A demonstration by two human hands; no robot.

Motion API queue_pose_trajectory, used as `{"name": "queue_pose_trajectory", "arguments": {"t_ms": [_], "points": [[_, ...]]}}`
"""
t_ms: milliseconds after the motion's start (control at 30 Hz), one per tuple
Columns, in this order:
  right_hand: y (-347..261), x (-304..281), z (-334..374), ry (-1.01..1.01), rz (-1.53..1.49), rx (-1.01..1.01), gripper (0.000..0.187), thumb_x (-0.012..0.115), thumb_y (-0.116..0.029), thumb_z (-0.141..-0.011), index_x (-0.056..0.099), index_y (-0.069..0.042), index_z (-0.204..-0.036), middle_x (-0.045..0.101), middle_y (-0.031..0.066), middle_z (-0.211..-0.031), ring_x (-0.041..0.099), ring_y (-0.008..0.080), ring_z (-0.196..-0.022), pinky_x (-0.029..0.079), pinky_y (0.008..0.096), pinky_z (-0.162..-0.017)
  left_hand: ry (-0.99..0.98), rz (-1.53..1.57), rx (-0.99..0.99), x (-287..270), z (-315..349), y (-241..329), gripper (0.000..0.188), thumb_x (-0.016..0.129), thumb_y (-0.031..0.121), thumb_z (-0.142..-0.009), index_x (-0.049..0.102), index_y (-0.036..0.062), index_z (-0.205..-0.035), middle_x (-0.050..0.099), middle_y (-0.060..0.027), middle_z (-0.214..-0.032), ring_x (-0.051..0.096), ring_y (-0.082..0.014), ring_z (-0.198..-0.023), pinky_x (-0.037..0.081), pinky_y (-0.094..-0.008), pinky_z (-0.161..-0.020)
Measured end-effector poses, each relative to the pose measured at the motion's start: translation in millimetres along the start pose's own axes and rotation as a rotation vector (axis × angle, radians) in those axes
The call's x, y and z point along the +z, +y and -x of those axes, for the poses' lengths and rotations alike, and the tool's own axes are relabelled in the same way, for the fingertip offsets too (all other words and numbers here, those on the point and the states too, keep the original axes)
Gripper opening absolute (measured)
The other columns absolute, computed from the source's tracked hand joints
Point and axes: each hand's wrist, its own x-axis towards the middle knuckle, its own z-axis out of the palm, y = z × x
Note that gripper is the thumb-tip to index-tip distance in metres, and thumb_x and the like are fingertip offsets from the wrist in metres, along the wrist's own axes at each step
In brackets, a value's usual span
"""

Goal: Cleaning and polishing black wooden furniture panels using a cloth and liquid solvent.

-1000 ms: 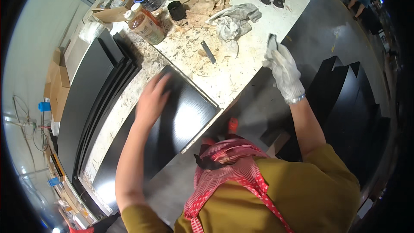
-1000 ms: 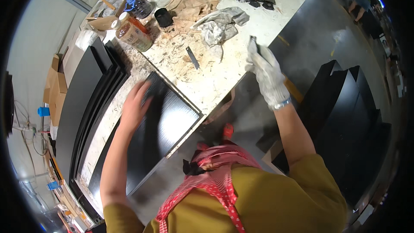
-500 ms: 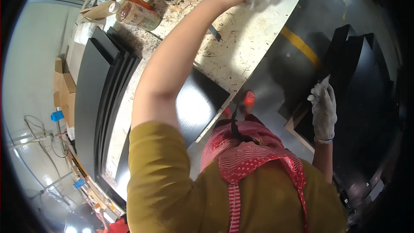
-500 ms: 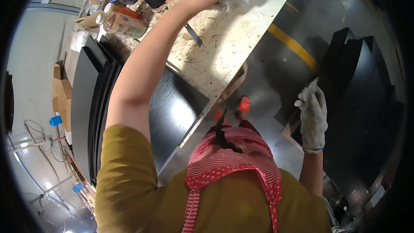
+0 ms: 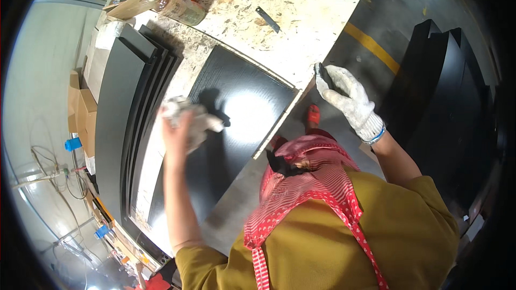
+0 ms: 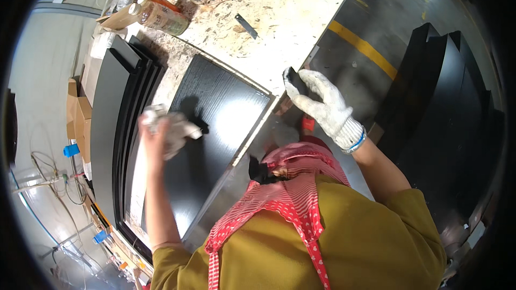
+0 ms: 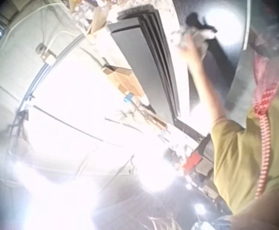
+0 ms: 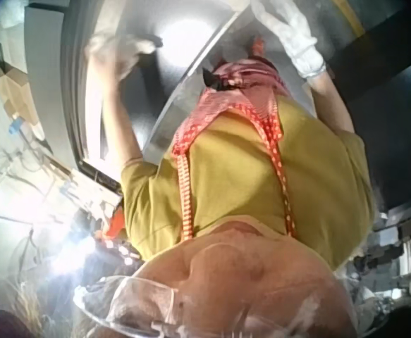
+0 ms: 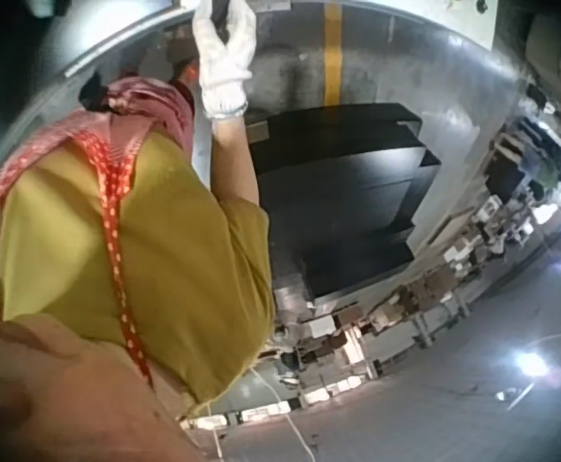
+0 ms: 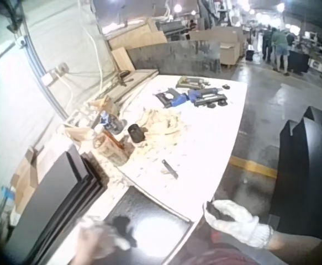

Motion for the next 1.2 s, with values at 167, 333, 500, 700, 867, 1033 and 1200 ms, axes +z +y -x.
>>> {"name": "queue_pose_trajectory", "arguments": {"t_ms": [167,333,500,700,867,1033,1200], "points": [[11.0,20.2,36.9,0.135,0.028,-0.082,0.045,0.073,-0.012,-0.082,0.056,0.000,-0.122,0.059,0.0080,-0.117,0.055,0.0160,-0.111,0.044,0.0313,-0.094,-0.119,-0.849,0.706,55.3,10.5,-0.9,0.046,0.069,0.020,-0.085,0.054,0.0048,-0.126,0.049,-0.0209,-0.127,0.049,-0.0359,-0.117,0.044,-0.0443,-0.098],[-6.8,97.9,48.2,-0.455,0.516,-0.620,0.054,0.074,-0.023,-0.077,0.053,-0.007,-0.125,0.057,0.0141,-0.104,0.060,0.0305,-0.093,0.049,0.0391,-0.084,-0.290,-0.437,0.633,29.9,-54.0,20.2,0.028,0.061,0.015,-0.089,0.060,0.0013,-0.113,0.054,-0.0203,-0.116,0.053,-0.0372,-0.104,0.045,-0.0424,-0.090],[13.7,182.1,9.9,-0.786,0.697,-0.719,0.054,0.065,-0.038,-0.081,0.053,-0.009,-0.125,0.056,0.0165,-0.106,0.061,0.0350,-0.094,0.051,0.0441,-0.082,-0.614,-0.610,1.174,98.8,-55.3,90.9,0.037,0.062,0.028,-0.088,0.057,0.0121,-0.122,0.049,-0.0162,-0.125,0.047,-0.0358,-0.118,0.041,-0.0446,-0.098],[28.1,202.1,-9.7,-0.808,0.567,-0.647,0.053,0.070,-0.035,-0.079,0.056,-0.009,-0.123,0.063,0.0131,-0.103,0.064,0.0325,-0.096,0.051,0.0419,-0.086,-0.810,-0.626,1.528,164.6,-60.4,67.2,0.040,0.063,0.033,-0.085,0.053,0.0224,-0.122,0.047,-0.0093,-0.123,0.044,-0.0300,-0.122,0.037,-0.0470,-0.098],[20.0,194.8,-9.1,-0.750,0.522,-0.597,0.053,0.064,-0.042,-0.084,0.054,-0.012,-0.126,0.063,0.0132,-0.107,0.064,0.0328,-0.095,0.052,0.0428,-0.083,-0.642,-0.662,1.432,171.8,-94.3,62.0,0.029,0.059,0.034,-0.089,0.054,0.0183,-0.114,0.049,-0.0094,-0.121,0.046,-0.0287,-0.117,0.038,-0.0462,-0.095],[8.4,193.6,-10.1,-0.796,0.560,-0.487,0.054,0.067,-0.035,-0.084,0.053,-0.009,-0.129,0.060,0.0152,-0.110,0.062,0.0332,-0.099,0.050,0.0409,-0.085,-0.541,-0.709,1.276,159.3,-143.0,60.4,0.030,0.060,0.027,-0.090,0.054,0.0103,-0.114,0.050,-0.0121,-0.121,0.047,-0.0317,-0.114,0.038,-0.0446,-0.094],[10.5,195.2,-12.6,-0.740,0.533,-0.548,0.053,0.066,-0.040,-0.083,0.055,-0.010,-0.126,0.062,0.0120,-0.108,0.064,0.0318,-0.094,0.052,0.0419,-0.081,-0.365,-0.710,1.137,152.8,-181.3,54.6,0.025,0.058,0.029,-0.091,0.056,0.0107,-0.107,0.052,-0.0131,-0.112,0.049,-0.0343,-0.107,0.040,-0.0460,-0.090]]}}
